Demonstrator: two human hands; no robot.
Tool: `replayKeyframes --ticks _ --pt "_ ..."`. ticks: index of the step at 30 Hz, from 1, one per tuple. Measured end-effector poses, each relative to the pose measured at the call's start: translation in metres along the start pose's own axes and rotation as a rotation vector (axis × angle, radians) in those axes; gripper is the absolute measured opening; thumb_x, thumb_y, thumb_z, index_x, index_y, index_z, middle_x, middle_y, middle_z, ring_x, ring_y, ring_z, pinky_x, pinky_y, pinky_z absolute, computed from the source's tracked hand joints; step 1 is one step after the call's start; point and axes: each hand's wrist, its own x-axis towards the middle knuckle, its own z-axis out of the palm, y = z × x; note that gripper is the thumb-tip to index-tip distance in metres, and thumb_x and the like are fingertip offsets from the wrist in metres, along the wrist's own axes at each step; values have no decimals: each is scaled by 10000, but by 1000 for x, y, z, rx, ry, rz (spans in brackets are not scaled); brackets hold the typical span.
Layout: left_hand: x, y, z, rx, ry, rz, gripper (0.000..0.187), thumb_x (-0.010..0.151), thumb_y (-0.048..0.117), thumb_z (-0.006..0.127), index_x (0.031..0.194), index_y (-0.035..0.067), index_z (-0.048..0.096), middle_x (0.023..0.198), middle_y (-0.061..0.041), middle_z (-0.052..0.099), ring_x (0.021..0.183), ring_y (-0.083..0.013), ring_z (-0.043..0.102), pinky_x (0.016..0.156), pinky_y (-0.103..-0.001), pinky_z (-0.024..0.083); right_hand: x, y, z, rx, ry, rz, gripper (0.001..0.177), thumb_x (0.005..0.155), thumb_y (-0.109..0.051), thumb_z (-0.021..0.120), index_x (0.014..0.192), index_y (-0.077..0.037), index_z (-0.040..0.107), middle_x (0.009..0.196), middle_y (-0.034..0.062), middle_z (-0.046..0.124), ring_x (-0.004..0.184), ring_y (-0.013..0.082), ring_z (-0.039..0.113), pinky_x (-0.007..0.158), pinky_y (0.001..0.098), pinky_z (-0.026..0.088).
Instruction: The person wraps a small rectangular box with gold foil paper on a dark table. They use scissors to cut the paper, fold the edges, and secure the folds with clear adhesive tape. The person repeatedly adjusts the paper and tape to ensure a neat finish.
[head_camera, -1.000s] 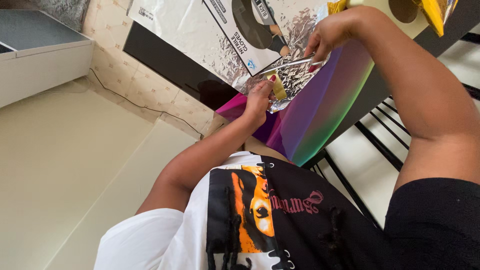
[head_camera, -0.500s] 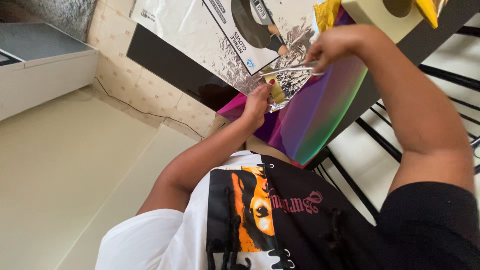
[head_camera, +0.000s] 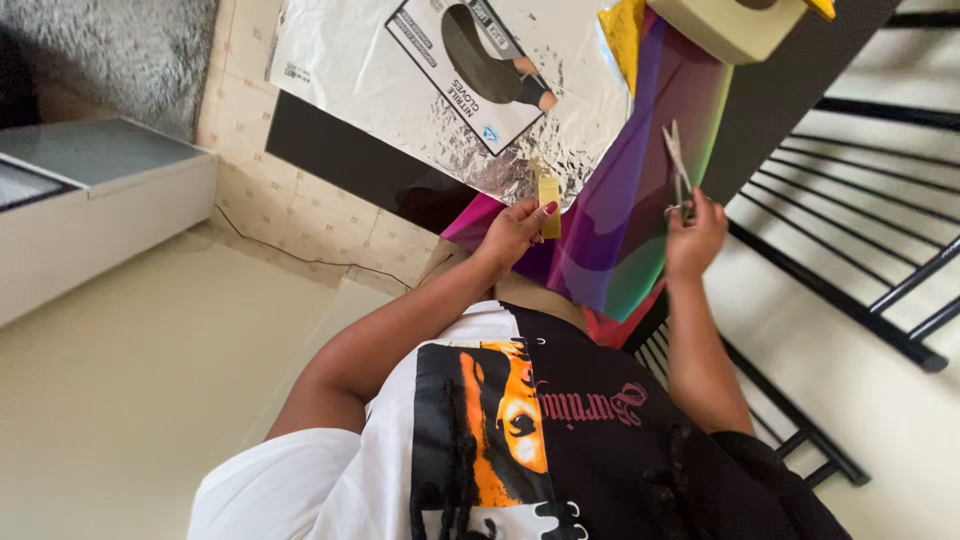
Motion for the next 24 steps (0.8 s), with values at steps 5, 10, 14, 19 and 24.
replayKeyframes --ticks 5,10,14,19,24 --pt "-7 34 -25 -216 -59 93 92 933 140 642 995 73 654 1042 28 713 947 -79 629 870 -227 493 -17 -24 2 -240 22 -140 529 812 -124 886 1309 -68 713 1152 135 608 997 317 645 818 420 552" --pt "-5 164 -119 -22 285 607 250 1106 270 580 1071 42 676 1019 -46 618 1010 -178 545 970 -349 458 -8 -45 9 -156 -258 163 462 841 -149 867 1271 -72 715 990 123 659 878 309 653 803 436 530" --pt "9 254 -170 420 629 779 372 1037 342 713 1231 27 685 1126 -44 711 1114 -133 609 1005 -343 400 -16 -60 12 -117 -148 40 346 887 -108 824 1209 -55 710 1024 119 671 923 310 666 816 434 541" --pt "56 296 -190 -41 522 786 242 958 208 729 1116 24 715 921 -48 727 722 -108 565 686 -289 501 -22 -125 23 48 62 -102 294 1006 -50 689 1295 -97 670 1146 132 671 985 281 699 883 413 578" --pt "121 279 -189 93 610 790 237 939 182 737 1085 -1 702 919 -65 746 744 -132 603 697 -301 518 -52 -244 79 892 -206 58 621 1119 -361 469 1634 -91 253 1712 168 240 1548 316 370 1227 448 423"
